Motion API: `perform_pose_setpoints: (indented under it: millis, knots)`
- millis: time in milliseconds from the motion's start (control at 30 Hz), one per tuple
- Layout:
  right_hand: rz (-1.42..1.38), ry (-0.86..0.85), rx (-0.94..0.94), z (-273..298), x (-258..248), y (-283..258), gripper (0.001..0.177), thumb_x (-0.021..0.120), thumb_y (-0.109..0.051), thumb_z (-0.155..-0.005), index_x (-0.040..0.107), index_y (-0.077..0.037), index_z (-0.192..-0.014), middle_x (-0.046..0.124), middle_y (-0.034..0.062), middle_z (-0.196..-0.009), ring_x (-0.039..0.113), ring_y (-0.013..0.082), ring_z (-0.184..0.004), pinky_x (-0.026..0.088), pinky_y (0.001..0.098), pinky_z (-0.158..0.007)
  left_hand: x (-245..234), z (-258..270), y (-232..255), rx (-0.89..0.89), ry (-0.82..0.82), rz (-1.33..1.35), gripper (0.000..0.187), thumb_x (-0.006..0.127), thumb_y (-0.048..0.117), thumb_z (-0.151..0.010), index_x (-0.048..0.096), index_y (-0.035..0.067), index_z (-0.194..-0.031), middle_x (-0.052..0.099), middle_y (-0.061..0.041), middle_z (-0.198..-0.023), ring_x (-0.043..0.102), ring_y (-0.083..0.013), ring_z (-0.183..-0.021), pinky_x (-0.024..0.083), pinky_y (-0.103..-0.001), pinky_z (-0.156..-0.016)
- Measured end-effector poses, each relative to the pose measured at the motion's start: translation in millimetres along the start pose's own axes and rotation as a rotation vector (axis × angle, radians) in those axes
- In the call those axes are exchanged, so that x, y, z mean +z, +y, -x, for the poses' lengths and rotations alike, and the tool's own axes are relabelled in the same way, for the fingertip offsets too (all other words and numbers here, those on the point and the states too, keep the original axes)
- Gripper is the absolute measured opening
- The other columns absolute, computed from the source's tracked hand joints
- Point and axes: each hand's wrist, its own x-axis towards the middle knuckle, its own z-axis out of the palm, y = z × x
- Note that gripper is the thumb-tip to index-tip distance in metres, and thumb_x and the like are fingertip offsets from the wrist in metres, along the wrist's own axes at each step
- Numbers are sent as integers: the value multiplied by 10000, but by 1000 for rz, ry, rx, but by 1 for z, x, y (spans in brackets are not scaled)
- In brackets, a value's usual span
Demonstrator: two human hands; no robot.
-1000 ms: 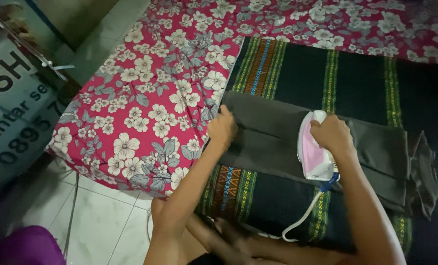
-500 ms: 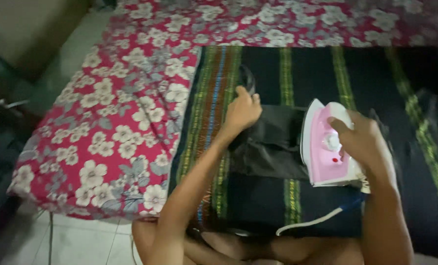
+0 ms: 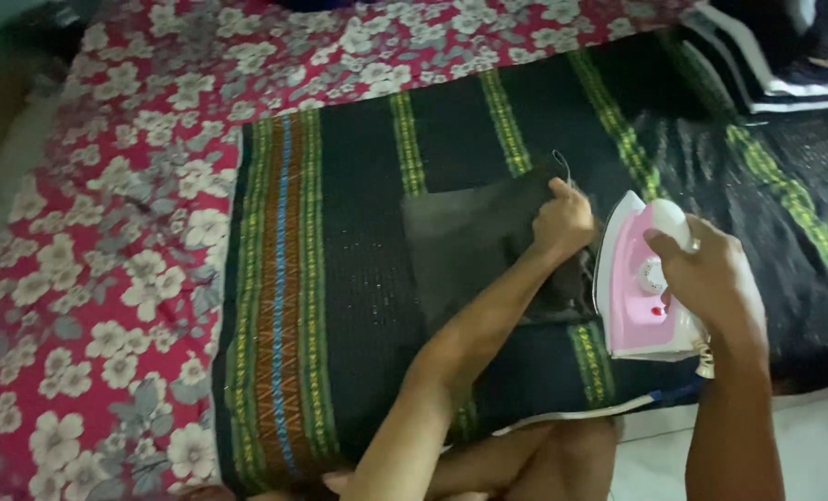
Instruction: Ironing and folding a shirt on a flat surface while sitting on the floor.
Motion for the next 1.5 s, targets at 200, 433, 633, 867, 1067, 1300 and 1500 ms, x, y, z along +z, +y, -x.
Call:
perform_pose_setpoints:
  millis: [200,433,633,867,1067,1300,1500]
  knots:
    - [67,-7,92,-22,-7,33,537,703,-301,-962,607,28,-1375,737,225,-889,689,272,-577,534,413,-585,24,25,9,-1,43,-115,671,692,373,-877,375,-56,-1284,606,-325,-1207,671,-481,-1050,556,-566,-899]
    - [6,-12,19,-14,-12,11,521,681,-286,-975,633,39,-1379,730,240,-897,679,258,-578,545,412,-570,-59,72,-30,311,-21,222,476,503,433,-1039,508,6,-1250,689,-219,-952,697,-329,-767,565,-474,-686]
    - [273,-160,94,19,1,-73,746,624,-436,-998,401,-103,-1627,800,241,-909,755,313,-704,581,459,-796,-147,122,-88,489,502,-456,529,513,330,-1007,514,-44,-1381,551,-270,-1400,470,-463,-1376,408,-553,-1112]
    - [479,-379,-215,2,124,-69,781,557,-478,-967,339,-77,-1600,729,307,-1045,733,444,-967,580,509,-879,-138,142,-148,389,432,-598,687,478,325,-1049,325,-108,-1560,327,-295,-1629,278,-411,-1560,241,-534,-1291]
    - [682,-321,-306,-29,156,-7,761,546,-508,-984,393,-9,-1537,722,354,-1006,695,521,-959,564,574,-874,-149,149,-154,404,298,-517,752,498,345,-1002,301,-123,-1556,250,-323,-1647,176,-446,-1575,137,-520,-1282]
    - [813,-226,-46,-64,100,35,646,518,-463,-1026,441,22,-1446,716,357,-1062,706,503,-991,572,560,-870,-151,155,-155,410,328,-510,755,507,415,-978,320,-9,-1573,229,-324,-1638,133,-503,-1541,112,-591,-1247]
    - [784,-178,-31,-57,91,-20,724,539,-440,-1022,342,39,-1527,730,310,-1024,736,417,-897,616,507,-773,-161,110,-161,308,267,-316,614,417,360,-1049,365,24,-1560,272,-279,-1641,172,-471,-1535,137,-578,-1225]
